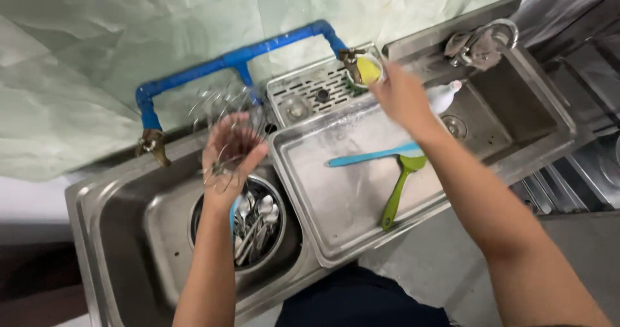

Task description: Washing various utensils and organizing baking equipment on a work table in a bakery kitchen.

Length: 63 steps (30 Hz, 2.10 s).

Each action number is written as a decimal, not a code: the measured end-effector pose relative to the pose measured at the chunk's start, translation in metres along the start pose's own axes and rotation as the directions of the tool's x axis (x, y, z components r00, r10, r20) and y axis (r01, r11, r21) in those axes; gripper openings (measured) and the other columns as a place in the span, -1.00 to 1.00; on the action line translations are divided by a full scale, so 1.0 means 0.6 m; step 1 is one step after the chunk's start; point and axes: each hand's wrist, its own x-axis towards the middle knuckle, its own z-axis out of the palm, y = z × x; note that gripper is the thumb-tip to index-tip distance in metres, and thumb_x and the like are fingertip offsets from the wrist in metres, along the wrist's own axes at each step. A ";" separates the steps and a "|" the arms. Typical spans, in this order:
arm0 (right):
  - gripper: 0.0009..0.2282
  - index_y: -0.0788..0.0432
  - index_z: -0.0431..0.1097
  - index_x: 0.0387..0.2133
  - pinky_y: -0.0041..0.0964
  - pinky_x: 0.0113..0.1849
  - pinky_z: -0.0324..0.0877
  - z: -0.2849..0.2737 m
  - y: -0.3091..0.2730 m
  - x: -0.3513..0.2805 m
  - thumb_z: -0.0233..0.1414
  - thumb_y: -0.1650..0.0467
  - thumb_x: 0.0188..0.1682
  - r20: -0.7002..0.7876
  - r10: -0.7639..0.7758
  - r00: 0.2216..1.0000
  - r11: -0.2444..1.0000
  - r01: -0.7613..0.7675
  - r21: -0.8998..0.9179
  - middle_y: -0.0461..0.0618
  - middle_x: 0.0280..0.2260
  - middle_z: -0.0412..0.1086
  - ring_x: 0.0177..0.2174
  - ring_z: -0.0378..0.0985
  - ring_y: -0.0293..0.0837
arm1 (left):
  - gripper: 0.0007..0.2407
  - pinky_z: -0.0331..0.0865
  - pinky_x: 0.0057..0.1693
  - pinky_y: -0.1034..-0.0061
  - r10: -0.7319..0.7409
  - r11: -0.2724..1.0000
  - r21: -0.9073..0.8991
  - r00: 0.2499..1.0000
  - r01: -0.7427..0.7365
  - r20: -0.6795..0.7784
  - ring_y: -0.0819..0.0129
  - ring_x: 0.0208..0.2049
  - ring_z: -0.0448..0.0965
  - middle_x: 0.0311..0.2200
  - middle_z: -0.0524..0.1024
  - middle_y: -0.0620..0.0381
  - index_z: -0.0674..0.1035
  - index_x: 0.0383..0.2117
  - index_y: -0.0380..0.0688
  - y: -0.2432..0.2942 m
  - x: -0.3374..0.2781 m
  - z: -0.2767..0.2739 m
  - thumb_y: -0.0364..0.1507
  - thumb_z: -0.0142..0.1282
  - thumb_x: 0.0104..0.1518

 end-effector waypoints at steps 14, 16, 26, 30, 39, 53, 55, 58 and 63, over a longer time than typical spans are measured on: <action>-0.63 0.20 0.40 -0.04 0.10 -0.08 0.42 0.254 0.049 -0.236 0.02 0.18 0.05 0.234 -0.031 0.972 0.985 0.069 -0.160 0.34 -0.11 0.35 -0.10 0.45 0.27 | -0.58 0.42 -0.12 0.67 -0.074 0.955 0.274 0.986 0.113 -0.148 0.60 -0.31 0.53 -0.36 0.55 0.29 0.47 0.06 -0.18 -0.033 -0.073 0.030 -0.61 0.35 0.05; -0.63 0.15 0.39 -0.02 0.10 0.01 0.39 0.234 0.024 -0.229 0.02 0.16 0.05 0.368 -0.128 0.921 0.986 0.159 -0.054 0.29 -0.08 0.35 -0.03 0.43 0.26 | -0.57 0.43 -0.11 0.67 -0.092 0.944 0.298 0.979 0.145 -0.184 0.60 -0.31 0.54 -0.36 0.55 0.29 0.46 0.05 -0.16 -0.018 -0.094 0.040 -0.60 0.35 0.04; -0.46 -0.02 0.21 0.29 0.17 0.25 0.07 0.192 0.117 -0.241 0.06 0.27 -0.02 0.255 -0.125 0.959 0.965 0.177 -0.192 0.32 0.34 0.04 0.32 0.11 0.28 | -0.57 0.44 -0.12 0.64 -0.173 0.952 0.217 0.965 0.215 -0.195 0.60 -0.32 0.54 -0.35 0.57 0.29 0.49 0.03 -0.14 0.042 -0.120 0.040 -0.59 0.37 0.00; -0.26 0.16 0.05 0.34 0.32 0.19 -0.09 0.137 0.148 -0.256 0.13 0.22 -0.15 -0.049 0.482 0.875 0.787 -0.457 -0.414 0.55 0.34 -0.18 0.27 -0.06 0.50 | -0.58 0.45 -0.05 0.64 -0.136 0.976 0.141 0.970 0.167 -0.202 0.58 -0.26 0.55 -0.31 0.57 0.29 0.49 0.05 -0.16 0.032 -0.116 -0.002 -0.60 0.35 0.03; -0.40 0.17 0.02 0.38 0.22 0.28 -0.06 0.281 0.051 -0.222 -0.07 0.30 0.03 0.249 -0.303 0.920 0.942 0.328 -0.067 0.34 0.39 -0.12 0.34 -0.04 0.38 | -0.60 0.43 -0.10 0.67 -0.183 0.965 0.163 0.971 0.208 -0.156 0.61 -0.33 0.51 -0.39 0.53 0.31 0.48 0.02 -0.16 0.031 -0.110 -0.034 -0.59 0.35 0.04; -0.29 0.01 -0.08 0.40 0.41 0.17 0.03 0.278 -0.132 -0.251 0.01 0.13 -0.01 0.326 -0.320 0.889 0.918 0.376 -0.126 0.33 0.40 -0.19 0.29 -0.08 0.46 | -0.58 0.43 -0.12 0.67 -0.224 0.965 0.109 0.964 0.240 -0.143 0.62 -0.33 0.53 -0.38 0.54 0.31 0.47 0.03 -0.15 0.054 -0.122 -0.108 -0.61 0.34 0.02; -0.24 0.09 -0.09 0.40 0.37 0.15 0.10 0.254 -0.119 -0.259 0.05 0.15 -0.07 0.321 -0.337 0.885 0.928 0.370 -0.046 0.37 0.37 -0.15 0.26 0.01 0.44 | -0.57 0.44 -0.12 0.68 -0.234 0.965 0.093 0.964 0.247 -0.128 0.63 -0.31 0.54 -0.36 0.55 0.31 0.46 0.04 -0.14 0.059 -0.129 -0.120 -0.61 0.33 0.02; -0.27 0.21 -0.01 0.32 0.22 0.07 0.25 0.275 -0.068 -0.284 0.09 0.19 -0.10 0.280 -0.076 0.957 0.979 0.126 -0.164 0.43 0.24 0.03 0.13 0.21 0.41 | -0.57 0.40 -0.19 0.64 -0.243 0.956 0.139 0.963 0.258 -0.117 0.58 -0.34 0.53 -0.37 0.56 0.25 0.49 0.05 -0.18 0.052 -0.136 -0.138 -0.63 0.33 0.02; -0.59 0.28 0.22 0.11 0.06 -0.10 0.44 0.354 0.002 -0.320 0.06 0.40 -0.01 0.187 0.173 0.967 0.811 -0.032 -0.584 0.20 -0.04 0.33 -0.07 0.46 0.16 | -0.55 0.43 -0.10 0.65 -0.211 0.975 0.030 0.964 0.219 -0.159 0.56 -0.28 0.55 -0.33 0.56 0.24 0.47 0.08 -0.16 0.038 -0.131 -0.126 -0.63 0.34 0.02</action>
